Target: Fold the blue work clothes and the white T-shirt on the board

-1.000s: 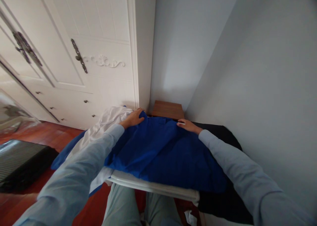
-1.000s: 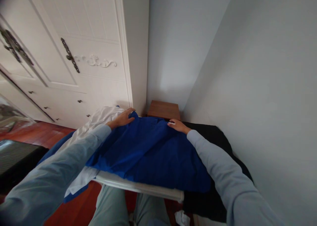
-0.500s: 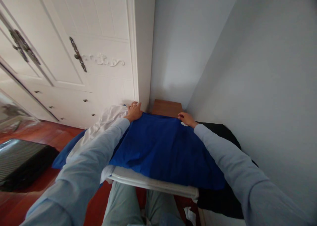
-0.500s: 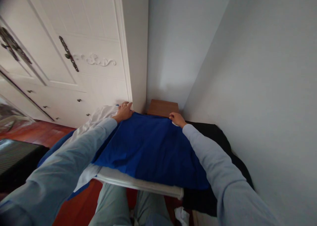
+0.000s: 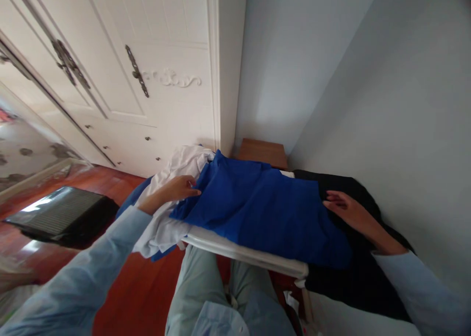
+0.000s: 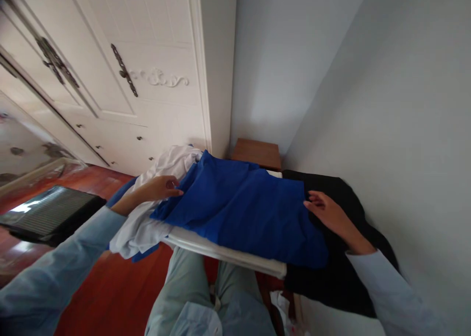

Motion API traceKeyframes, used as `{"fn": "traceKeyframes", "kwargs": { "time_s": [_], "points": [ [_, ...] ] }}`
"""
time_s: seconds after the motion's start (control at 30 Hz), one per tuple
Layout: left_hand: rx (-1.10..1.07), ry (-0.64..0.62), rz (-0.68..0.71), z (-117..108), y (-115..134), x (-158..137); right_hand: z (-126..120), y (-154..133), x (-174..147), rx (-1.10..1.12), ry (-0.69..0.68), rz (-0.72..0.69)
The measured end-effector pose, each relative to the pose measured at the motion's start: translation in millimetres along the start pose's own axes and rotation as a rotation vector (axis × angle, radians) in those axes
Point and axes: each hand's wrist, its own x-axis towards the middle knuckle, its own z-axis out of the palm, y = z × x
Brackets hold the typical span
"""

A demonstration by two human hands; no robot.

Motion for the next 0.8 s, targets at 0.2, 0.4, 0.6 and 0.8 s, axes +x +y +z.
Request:
{"fn": "traceKeyframes", "kwargs": {
  "time_s": [0.2,0.4,0.6,0.8],
  "points": [
    [0.064,0.046,-0.117,40,2,-41,-5,17,-98,0.004,-0.002,0.253],
    [0.002,0.26,-0.258,41,-3,-45,2,-8,-128,0.13,-0.131,0.252],
    [-0.215,0.554,-0.565,63,-8,-63,-9,15,-129,0.212,-0.064,0.326],
    [-0.266,0.865,-0.474,74,39,-80,-2,12,-125,0.278,0.031,0.278]
  ]
}}
